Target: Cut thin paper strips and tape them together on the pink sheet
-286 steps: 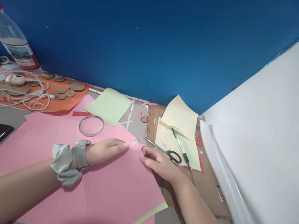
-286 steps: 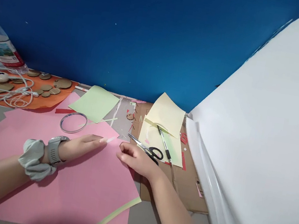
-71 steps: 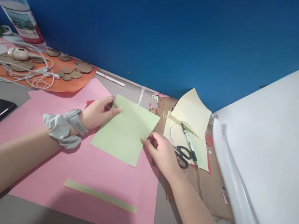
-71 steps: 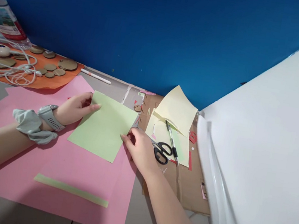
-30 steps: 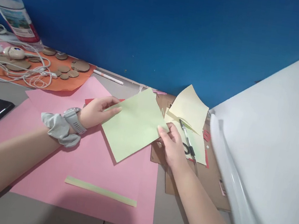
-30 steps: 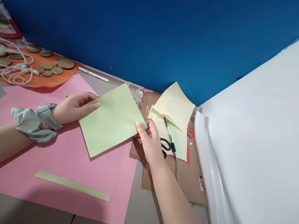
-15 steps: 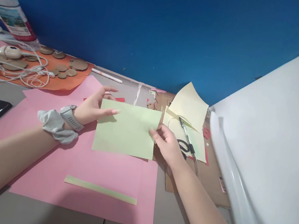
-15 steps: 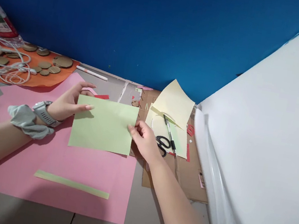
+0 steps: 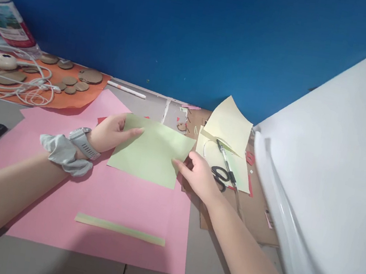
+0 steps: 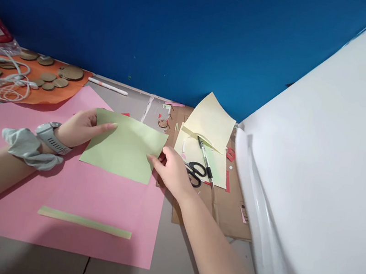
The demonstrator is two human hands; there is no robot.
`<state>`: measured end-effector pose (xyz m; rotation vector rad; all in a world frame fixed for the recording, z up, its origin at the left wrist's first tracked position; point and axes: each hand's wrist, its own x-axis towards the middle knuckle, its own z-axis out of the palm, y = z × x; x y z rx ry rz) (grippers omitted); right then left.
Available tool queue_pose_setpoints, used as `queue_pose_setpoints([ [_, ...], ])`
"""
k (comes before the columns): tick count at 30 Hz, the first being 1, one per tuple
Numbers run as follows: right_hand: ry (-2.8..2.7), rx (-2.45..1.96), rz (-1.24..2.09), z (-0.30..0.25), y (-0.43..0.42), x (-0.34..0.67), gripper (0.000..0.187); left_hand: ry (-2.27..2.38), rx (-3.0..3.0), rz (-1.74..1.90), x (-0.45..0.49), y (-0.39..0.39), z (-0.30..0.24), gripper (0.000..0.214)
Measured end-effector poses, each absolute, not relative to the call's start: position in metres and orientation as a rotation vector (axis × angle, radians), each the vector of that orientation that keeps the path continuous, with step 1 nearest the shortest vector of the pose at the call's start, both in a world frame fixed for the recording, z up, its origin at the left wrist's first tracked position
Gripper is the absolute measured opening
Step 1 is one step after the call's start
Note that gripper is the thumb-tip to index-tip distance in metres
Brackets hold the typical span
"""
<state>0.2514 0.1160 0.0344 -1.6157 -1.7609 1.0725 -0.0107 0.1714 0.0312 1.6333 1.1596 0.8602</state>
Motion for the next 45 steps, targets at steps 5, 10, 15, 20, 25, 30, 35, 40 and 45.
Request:
queue_pose_setpoints([
  [5, -1.717, -1.608, 1.133, 0.037, 0.114, 0.25, 0.032, 1.203, 1.68, 0.832, -0.011, 0.173, 0.031, 0.039],
  [10, -1.72, -1.612, 1.141, 0.035, 0.115, 0.251, 0.03, 1.199, 1.687, 0.816, -0.011, 0.171, 0.034, 0.041],
  [15, -1.864, -1.626, 0.902, 0.031, 0.119, 0.25, 0.027, 1.224, 1.694, 0.789, -0.012, 0.172, 0.034, 0.041],
  [20, -1.86, -1.606, 0.939, 0.031, 0.12, 0.251, 0.028, 1.218, 1.65, 0.786, -0.011, 0.171, 0.035, 0.04],
  [25, -1.732, -1.586, 1.0, 0.033, 0.122, 0.254, 0.033, 1.234, 1.638, 0.765, -0.009, 0.171, 0.038, 0.038],
  [30, -1.597, -1.544, 1.088, 0.032, 0.125, 0.256, 0.031, 1.222, 1.63, 0.76, -0.009, 0.172, 0.038, 0.039],
  [35, -1.557, -1.502, 1.139, 0.029, 0.126, 0.257, 0.029, 1.215, 1.64, 0.75, -0.009, 0.173, 0.038, 0.038],
  [40, -1.544, -1.465, 1.151, 0.032, 0.125, 0.257, 0.029, 1.217, 1.628, 0.773, -0.01, 0.173, 0.037, 0.038],
  [45, -1.668, -1.467, 1.118, 0.038, 0.122, 0.256, 0.029, 1.245, 1.62, 0.771, -0.01, 0.172, 0.039, 0.033],
])
